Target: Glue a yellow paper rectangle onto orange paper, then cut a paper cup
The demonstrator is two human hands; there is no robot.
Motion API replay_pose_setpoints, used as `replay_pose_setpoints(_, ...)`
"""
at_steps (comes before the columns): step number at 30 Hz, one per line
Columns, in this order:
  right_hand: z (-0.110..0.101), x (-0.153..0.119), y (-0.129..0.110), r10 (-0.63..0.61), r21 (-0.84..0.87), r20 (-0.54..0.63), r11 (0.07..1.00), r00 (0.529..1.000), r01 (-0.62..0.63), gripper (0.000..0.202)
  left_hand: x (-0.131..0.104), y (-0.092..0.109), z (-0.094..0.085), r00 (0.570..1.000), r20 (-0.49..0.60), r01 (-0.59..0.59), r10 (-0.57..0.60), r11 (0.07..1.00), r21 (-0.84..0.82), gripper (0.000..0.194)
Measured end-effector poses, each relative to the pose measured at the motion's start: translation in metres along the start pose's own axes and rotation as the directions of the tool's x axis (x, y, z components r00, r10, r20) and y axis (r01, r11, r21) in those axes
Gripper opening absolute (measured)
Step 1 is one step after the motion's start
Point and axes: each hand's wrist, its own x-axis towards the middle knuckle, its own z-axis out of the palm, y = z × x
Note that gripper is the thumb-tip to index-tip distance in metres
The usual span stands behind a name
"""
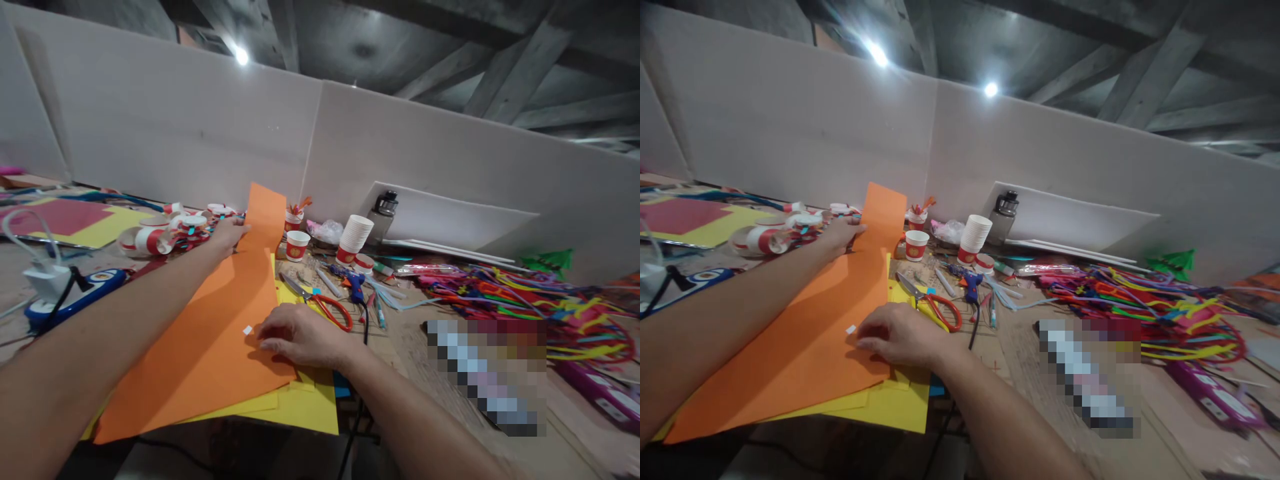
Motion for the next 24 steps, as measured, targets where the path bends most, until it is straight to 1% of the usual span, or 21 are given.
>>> replay_pose_setpoints(3,0.0,0.0,0.0,-0.013,-0.005,-0.002,1.0,1.0,0.013,0.023,-0.003,0.007,0.0,0.984,-0.157,-0.098,0.086,0.993,-0.069,0.013)
replay_pose_setpoints(5,0.001,0.0,0.0,-0.023,0.0,-0.021,1.0,1.0,0.023,0.021,-0.007,0.014,-0.001,0.964,-0.22,-0.185,0.152,0.973,-0.138,0.018)
replay_pose_setpoints(6,0.001,0.001,0.0,-0.022,0.01,-0.049,1.0,0.999,0.023,0.019,-0.01,0.018,-0.001,0.956,-0.229,-0.229,0.184,0.954,-0.192,0.021)
replay_pose_setpoints(7,0.001,0.002,-0.001,-0.012,0.027,-0.098,1.0,0.995,0.015,0.017,-0.013,0.022,-0.001,0.951,-0.227,-0.266,0.211,0.931,-0.249,0.023)
replay_pose_setpoints(8,0.001,0.003,0.0,0.013,0.05,-0.17,0.999,0.985,-0.005,0.015,-0.018,0.026,0.0,0.949,-0.216,-0.29,0.231,0.909,-0.3,0.026)
replay_pose_setpoints(9,0.0,0.003,0.0,0.058,0.079,-0.267,0.996,0.962,-0.038,0.014,-0.024,0.029,0.001,0.951,-0.182,-0.301,0.251,0.889,-0.344,0.028)
replay_pose_setpoints(10,-0.001,0.004,0.002,0.12,0.121,-0.376,0.99,0.919,-0.08,0.014,-0.032,0.032,0.003,0.953,-0.135,-0.303,0.271,0.872,-0.384,0.029)
replay_pose_setpoints(11,-0.003,0.004,0.004,0.192,0.173,-0.488,0.977,0.852,-0.121,0.015,-0.04,0.033,0.005,0.957,-0.08,-0.287,0.28,0.861,-0.42,0.029)
replay_pose_setpoints(12,-0.006,0.005,0.006,0.265,0.229,-0.591,0.961,0.762,-0.157,0.016,-0.049,0.034,0.008,0.961,-0.015,-0.253,0.277,0.855,-0.453,0.028)
replay_pose_setpoints(13,-0.01,0.005,0.01,0.329,0.28,-0.677,0.942,0.659,-0.184,0.017,-0.058,0.034,0.012,0.966,0.049,-0.201,0.255,0.852,-0.484,0.026)
replay_pose_setpoints(14,-0.014,0.005,0.013,0.378,0.324,-0.742,0.925,0.553,-0.199,0.019,-0.067,0.034,0.016,0.97,0.092,-0.145,0.223,0.845,-0.515,0.026)
replay_pose_setpoints(15,-0.018,0.004,0.017,0.414,0.362,-0.786,0.91,0.459,-0.201,0.025,-0.077,0.033,0.02,0.97,0.144,-0.088,0.195,0.838,-0.538,0.027)
replay_pose_setpoints(16,-0.021,0.004,0.021,0.438,0.396,-0.808,0.899,0.395,-0.188,0.033,-0.085,0.032,0.024,0.968,0.175,-0.051,0.178,0.826,-0.561,0.028)
replay_pose_setpoints(17,-0.025,0.004,0.025,0.461,0.436,-0.807,0.887,0.369,-0.154,0.041,-0.094,0.031,0.029,0.961,0.215,-0.019,0.175,0.815,-0.579,0.03)
replay_pose_setpoints(18,-0.027,0.004,0.029,0.486,0.486,-0.787,0.868,0.38,-0.103,0.046,-0.101,0.029,0.033,0.95,0.264,0.022,0.165,0.81,-0.585,0.031)
replay_pose_setpoints(20,-0.03,0.004,0.034,0.536,0.601,-0.711,0.799,0.456,-0.003,0.048,-0.112,0.027,0.038,0.901,0.409,0.119,0.146,0.823,-0.555,0.033)
replay_pose_setpoints(21,-0.03,0.003,0.036,0.558,0.648,-0.669,0.762,0.491,0.018,0.046,-0.116,0.026,0.04,0.866,0.479,0.153,0.146,0.834,-0.53,0.034)
replay_pose_setpoints(22,-0.029,0.003,0.037,0.579,0.681,-0.635,0.732,0.511,0.018,0.043,-0.12,0.026,0.041,0.831,0.535,0.179,0.15,0.84,-0.513,0.036)
replay_pose_setpoints(24,-0.026,0.003,0.037,0.611,0.706,-0.596,0.708,0.521,-0.023,0.04,-0.124,0.026,0.041,0.782,0.605,0.227,0.146,0.838,-0.496,0.037)
